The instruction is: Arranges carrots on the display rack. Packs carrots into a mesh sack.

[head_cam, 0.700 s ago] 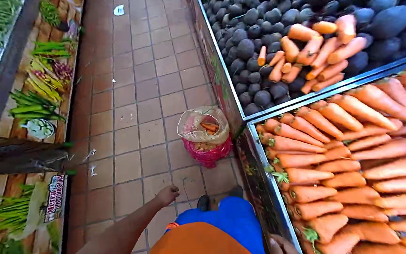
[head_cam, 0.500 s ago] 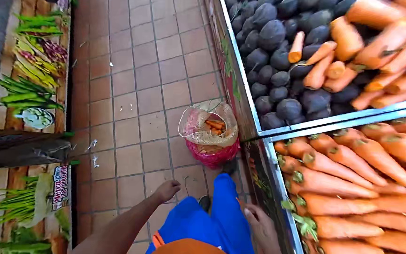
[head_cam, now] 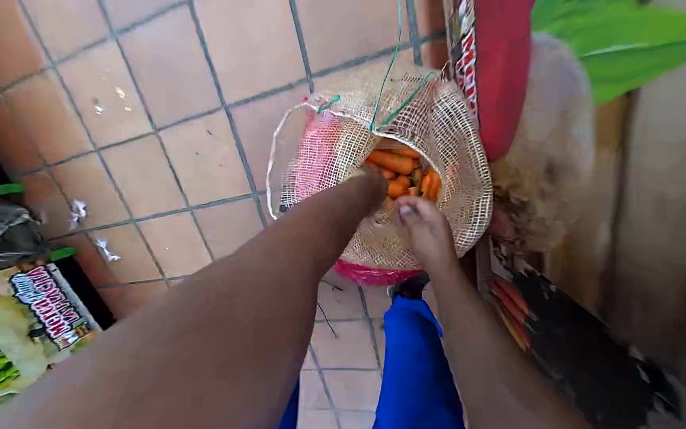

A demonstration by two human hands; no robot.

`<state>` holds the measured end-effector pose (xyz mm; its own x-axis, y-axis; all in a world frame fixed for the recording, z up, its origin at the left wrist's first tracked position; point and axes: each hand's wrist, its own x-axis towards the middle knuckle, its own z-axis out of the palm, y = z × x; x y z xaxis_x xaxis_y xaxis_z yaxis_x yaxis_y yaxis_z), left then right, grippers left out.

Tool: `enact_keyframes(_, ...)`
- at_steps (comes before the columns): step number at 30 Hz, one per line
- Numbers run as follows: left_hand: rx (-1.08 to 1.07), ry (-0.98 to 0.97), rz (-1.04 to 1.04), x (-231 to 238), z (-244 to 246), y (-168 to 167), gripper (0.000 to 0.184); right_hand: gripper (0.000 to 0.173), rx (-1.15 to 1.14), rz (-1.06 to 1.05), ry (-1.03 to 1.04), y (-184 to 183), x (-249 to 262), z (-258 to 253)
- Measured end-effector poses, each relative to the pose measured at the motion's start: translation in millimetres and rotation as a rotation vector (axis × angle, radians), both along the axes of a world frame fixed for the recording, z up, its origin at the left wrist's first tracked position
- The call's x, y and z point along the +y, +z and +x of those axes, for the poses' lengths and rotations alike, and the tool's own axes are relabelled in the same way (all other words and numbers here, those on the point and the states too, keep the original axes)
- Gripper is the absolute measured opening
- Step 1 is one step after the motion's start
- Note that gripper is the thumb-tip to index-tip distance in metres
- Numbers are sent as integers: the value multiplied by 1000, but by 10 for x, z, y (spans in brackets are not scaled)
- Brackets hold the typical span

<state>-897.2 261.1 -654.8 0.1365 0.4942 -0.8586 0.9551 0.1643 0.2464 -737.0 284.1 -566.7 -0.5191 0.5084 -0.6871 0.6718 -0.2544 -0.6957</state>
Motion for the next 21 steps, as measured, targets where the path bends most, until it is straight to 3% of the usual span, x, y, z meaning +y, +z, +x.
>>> enact_keyframes(2, -4, -17, -44, -207, 4, -192, 73, 36, -32, -50, 109, -487, 65, -283)
enact_keyframes(4, -60, -47, -15, -418, -12, -187, 73, 37, -149, -7, 372, -951, 19, -411)
enact_keyframes(6, -172, -143, 95, -664, -112, -209, 60, 39, -257, 89, 638, -1196, -36, -433)
enact_keyframes(10, -271, -131, 236, -1106, -454, -11, 37, 56, -525, 17, 854, -934, -36, -261)
enact_keyframes(14, -435, -206, 386, -1355, -797, 115, 24, 50, -604, -240, 1227, -745, -47, 176)
enact_keyframes(17, -489, -292, 23, -1371, -792, 515, 21, 43, -631, -292, 1410, -544, 15, 114)
enact_keyframes(19, -522, -183, -263, -1442, -722, 849, 21, 34, -579, -362, 1445, -397, 42, -52)
enact_keyframes(21, -603, -85, -416, -1718, -723, 1131, 21, 28, -421, -421, 1506, -147, -47, -215)
